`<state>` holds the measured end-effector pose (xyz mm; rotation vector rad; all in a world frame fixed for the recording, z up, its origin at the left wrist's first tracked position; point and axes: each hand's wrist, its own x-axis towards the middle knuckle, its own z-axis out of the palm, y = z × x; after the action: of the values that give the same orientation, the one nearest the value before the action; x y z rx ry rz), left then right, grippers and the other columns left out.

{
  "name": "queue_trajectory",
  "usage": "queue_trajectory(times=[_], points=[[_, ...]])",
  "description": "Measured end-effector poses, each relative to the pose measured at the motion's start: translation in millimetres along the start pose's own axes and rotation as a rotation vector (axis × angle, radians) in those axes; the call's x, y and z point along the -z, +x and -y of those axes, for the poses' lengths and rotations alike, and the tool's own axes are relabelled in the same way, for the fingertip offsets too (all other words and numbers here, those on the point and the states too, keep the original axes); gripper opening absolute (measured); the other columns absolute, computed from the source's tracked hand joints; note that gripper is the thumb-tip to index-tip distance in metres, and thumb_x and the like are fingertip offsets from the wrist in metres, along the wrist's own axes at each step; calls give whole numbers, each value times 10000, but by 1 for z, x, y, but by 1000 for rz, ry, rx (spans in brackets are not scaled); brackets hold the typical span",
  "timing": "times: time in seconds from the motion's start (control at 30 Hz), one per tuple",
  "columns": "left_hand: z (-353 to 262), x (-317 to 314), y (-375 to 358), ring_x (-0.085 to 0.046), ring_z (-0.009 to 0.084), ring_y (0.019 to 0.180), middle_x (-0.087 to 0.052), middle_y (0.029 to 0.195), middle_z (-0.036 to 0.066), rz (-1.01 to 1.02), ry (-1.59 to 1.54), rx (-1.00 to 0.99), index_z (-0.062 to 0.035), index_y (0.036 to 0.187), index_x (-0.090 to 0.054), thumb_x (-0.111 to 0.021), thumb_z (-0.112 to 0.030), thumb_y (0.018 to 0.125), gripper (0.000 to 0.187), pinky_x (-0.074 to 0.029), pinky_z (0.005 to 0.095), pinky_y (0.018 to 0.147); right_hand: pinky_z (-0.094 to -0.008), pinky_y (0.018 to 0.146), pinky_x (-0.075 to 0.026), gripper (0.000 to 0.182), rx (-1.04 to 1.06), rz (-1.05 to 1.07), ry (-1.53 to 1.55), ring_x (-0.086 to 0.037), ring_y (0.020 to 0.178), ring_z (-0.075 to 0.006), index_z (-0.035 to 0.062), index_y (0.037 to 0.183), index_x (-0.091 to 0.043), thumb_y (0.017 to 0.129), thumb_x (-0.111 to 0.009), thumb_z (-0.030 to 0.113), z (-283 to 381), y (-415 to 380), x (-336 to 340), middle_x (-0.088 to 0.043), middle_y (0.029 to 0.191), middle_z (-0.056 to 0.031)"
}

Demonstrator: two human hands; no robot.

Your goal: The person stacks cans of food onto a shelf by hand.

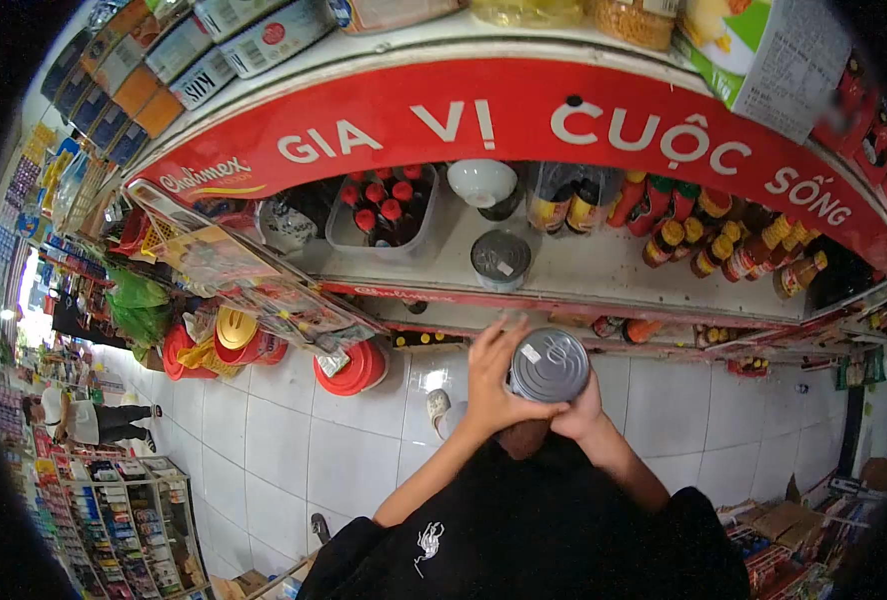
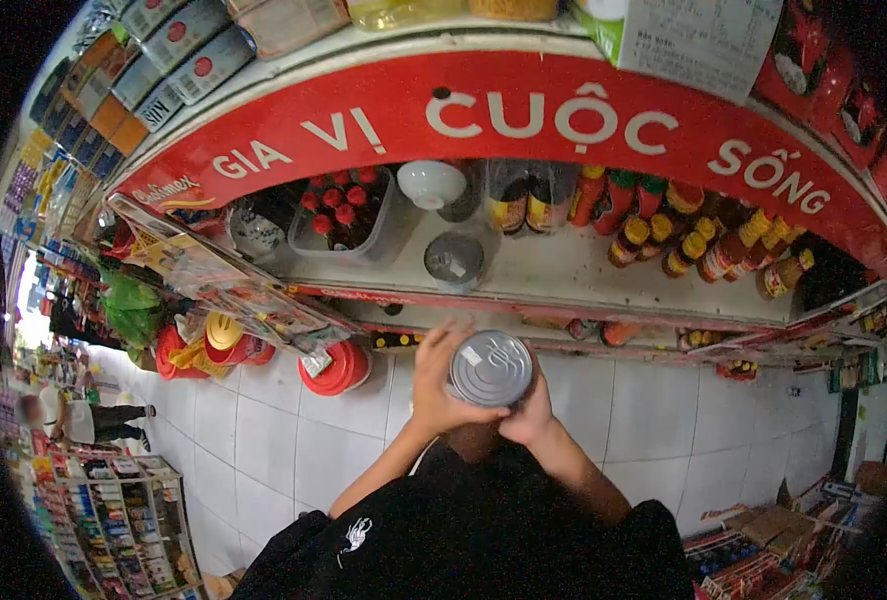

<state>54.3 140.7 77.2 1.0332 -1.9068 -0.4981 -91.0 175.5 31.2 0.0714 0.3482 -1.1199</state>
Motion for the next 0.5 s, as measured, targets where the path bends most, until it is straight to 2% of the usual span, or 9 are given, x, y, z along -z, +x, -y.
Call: queue_trajectory(times=[0.07,0.17,0.2,0.23,0.27,0.33,0.37,0.43,0.5], points=[[2,3,16,-532,306,998,-570,1080,125,-139,121,-26,-8,1138,-546,-845,-450,384,923,-363,422,926,-394,847,-472,484,-26,-6,-81,-564,1025,-230,93,1172,-528,930,-353,475,-7,-3,-13,-566,1170,-89],[7,1,25,-529,291,922,-543,1040,143,-145,-109,152,7,1114,-548,-866,-381,388,883,-406,392,859,-353,707,-517,450,-75,6,-175,-600,925,-209,74,1156,-522,939,-366,437,-12,-2,20,-599,1091,-76],[11,7,27,-540,266,979,-540,1070,140,-43,-56,151,10,1165,-505,-882,-357,397,931,-429,361,862,-342,693,-519,445,-67,2,-224,-604,914,-204,69,1155,-521,941,-369,428,-10,-1,22,-604,1079,-77],[12,7,27,-535,252,1009,-542,1090,141,-54,-301,222,-3,1189,-485,-882,-352,414,938,-426,351,874,-332,678,-520,439,-56,-1,-276,-607,903,-199,64,1153,-519,943,-371,420,-6,1,26,-608,1067,-78],[14,5,27,-529,239,1039,-544,1109,143,-65,-545,293,-17,1213,-466,-882,-346,430,946,-422,342,885,-326,712,-512,432,-86,97,-281,-600,911,-191,54,1151,-518,947,-373,406,0,2,39,-610,1057,-83],[17,9,25,-494,200,1130,-520,1183,145,25,-1021,458,-8,1281,-370,-889,-306,464,1013,-387,318,949,-325,753,-503,415,93,-116,-376,-590,935,-185,48,1150,-517,948,-382,384,0,-2,27,-604,1065,-89],[22,7,19,-492,203,1130,-514,1188,149,62,-1096,475,2,1277,-366,-892,-283,464,1010,-383,322,953,-324,774,-499,407,178,-225,-423,-585,947,-183,44,1149,-517,948,-386,373,1,-6,19,-600,1070,-92],[34,1,6,-489,209,1131,-502,1198,156,131,-1246,505,22,1269,-360,-897,-237,462,1003,-376,330,959,-331,897,-437,405,316,-198,-551,-545,1036,-187,12,1188,-488,948,-413,330,7,-13,-3,-566,1136,-102],[19,-2,0,-476,222,1137,-480,1203,152,3,-999,482,33,1253,-356,-893,-216,480,974,-364,338,970,-323,940,-398,412,422,-147,-664,-519,1076,-180,-1,1227,-466,941,-446,296,9,-18,-7,-542,1182,-95]])
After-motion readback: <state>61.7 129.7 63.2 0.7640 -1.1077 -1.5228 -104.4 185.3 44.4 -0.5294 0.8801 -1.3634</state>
